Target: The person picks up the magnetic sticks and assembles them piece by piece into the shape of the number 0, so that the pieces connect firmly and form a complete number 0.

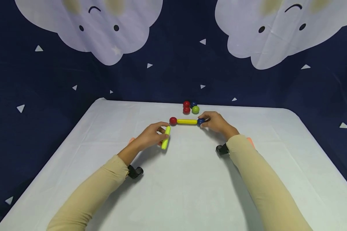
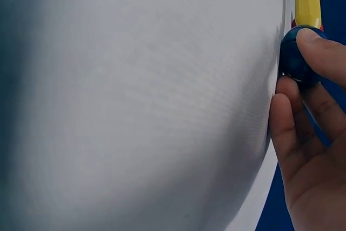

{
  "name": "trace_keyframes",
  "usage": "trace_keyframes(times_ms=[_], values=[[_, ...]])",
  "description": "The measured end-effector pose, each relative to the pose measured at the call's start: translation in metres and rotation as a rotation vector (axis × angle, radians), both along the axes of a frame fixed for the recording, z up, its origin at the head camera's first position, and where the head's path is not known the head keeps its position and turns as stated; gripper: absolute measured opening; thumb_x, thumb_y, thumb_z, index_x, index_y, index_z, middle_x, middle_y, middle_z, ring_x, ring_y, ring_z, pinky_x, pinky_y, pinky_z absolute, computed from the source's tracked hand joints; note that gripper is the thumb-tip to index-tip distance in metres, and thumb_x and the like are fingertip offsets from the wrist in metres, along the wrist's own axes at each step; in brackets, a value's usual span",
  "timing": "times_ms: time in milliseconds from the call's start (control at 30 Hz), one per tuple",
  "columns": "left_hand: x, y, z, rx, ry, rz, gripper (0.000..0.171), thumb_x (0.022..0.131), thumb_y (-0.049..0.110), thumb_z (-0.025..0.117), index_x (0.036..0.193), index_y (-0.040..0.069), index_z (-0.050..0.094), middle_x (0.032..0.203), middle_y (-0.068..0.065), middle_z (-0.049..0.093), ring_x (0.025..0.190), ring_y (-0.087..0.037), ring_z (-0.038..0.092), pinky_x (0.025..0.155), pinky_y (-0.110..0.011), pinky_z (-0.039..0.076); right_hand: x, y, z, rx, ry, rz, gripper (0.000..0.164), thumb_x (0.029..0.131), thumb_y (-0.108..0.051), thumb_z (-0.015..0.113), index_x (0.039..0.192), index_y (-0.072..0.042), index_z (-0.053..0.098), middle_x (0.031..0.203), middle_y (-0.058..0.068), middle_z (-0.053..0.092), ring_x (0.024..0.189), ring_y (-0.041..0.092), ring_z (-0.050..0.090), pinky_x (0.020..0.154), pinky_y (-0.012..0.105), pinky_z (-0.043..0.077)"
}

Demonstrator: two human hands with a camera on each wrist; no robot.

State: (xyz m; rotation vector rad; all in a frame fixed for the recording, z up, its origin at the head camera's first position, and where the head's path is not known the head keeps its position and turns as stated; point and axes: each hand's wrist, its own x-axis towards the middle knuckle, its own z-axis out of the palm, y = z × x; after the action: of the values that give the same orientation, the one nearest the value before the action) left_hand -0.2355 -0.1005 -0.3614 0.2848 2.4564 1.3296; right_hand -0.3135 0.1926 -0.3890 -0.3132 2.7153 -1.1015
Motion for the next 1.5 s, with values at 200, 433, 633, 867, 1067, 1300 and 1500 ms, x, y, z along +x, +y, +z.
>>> trace_keyframes(times_ms=[200,433,633,867,1067,1300,1500], values=[[-0.014,0.023,-0.002,0.056,-0.078,0.081,0.052,0.095,0.009,0.064,0.144,0.013,0.048,0.118,-0.016,0.059,0.075,-0.017,0.064,0.069,-0.029,0.059,0.0,0.01,0.001,-0.006,-0.02,-0.009,0.034,0.09,-0.005,0.069,0.123,-0.007,0.064,0.136,0.017,0.061,0.125,0.034,0.057,0.109,0.048,0.044],[-0.025,0.033,-0.006,0.084,-0.125,0.143,0.051,0.094,0.009,0.065,0.142,0.009,0.046,0.116,-0.016,0.06,0.077,-0.018,0.064,0.069,-0.027,0.059,-0.003,0.01,-0.001,-0.018,-0.012,0.009,0.035,0.089,-0.005,0.07,0.123,-0.007,0.065,0.134,0.017,0.062,0.124,0.033,0.058,0.109,0.048,0.045],[-0.031,0.027,-0.011,0.092,-0.149,0.196,0.05,0.094,0.01,0.065,0.14,0.003,0.046,0.116,-0.016,0.062,0.081,-0.019,0.064,0.074,-0.029,0.059,-0.006,-0.001,0.0,-0.013,-0.017,0.018,0.034,0.089,-0.007,0.071,0.122,-0.008,0.065,0.134,0.016,0.062,0.124,0.033,0.058,0.107,0.047,0.046],[-0.039,0.033,-0.018,0.114,-0.214,0.226,0.047,0.095,0.013,0.064,0.138,0.003,0.046,0.128,-0.017,0.062,0.088,-0.019,0.062,0.075,-0.027,0.058,-0.003,0.005,-0.001,-0.005,-0.026,0.009,0.035,0.089,-0.006,0.07,0.124,-0.008,0.064,0.135,0.015,0.061,0.124,0.033,0.057,0.108,0.047,0.045],[-0.042,0.032,-0.019,0.118,-0.246,0.241,0.046,0.095,0.012,0.064,0.137,0.004,0.047,0.126,-0.018,0.061,0.091,-0.02,0.062,0.079,-0.028,0.059,-0.003,0.004,-0.002,-0.023,-0.016,0.02,0.035,0.09,-0.006,0.07,0.124,-0.007,0.064,0.135,0.017,0.061,0.126,0.034,0.057,0.11,0.048,0.044],[-0.045,0.034,-0.018,0.115,-0.273,0.235,0.047,0.095,0.012,0.063,0.138,0.003,0.047,0.126,-0.018,0.059,0.088,-0.018,0.061,0.074,-0.025,0.058,-0.004,0.006,-0.003,-0.025,-0.01,0.021,0.035,0.09,-0.006,0.07,0.124,-0.007,0.064,0.134,0.016,0.062,0.125,0.033,0.057,0.111,0.049,0.042],[-0.049,0.033,-0.017,0.12,-0.288,0.254,0.043,0.096,0.011,0.063,0.135,0.0,0.049,0.12,-0.017,0.062,0.085,-0.016,0.06,0.068,-0.022,0.057,-0.004,0.004,-0.002,-0.028,-0.003,0.026,0.036,0.089,-0.006,0.071,0.124,-0.007,0.065,0.133,0.017,0.062,0.124,0.033,0.058,0.111,0.049,0.042]])
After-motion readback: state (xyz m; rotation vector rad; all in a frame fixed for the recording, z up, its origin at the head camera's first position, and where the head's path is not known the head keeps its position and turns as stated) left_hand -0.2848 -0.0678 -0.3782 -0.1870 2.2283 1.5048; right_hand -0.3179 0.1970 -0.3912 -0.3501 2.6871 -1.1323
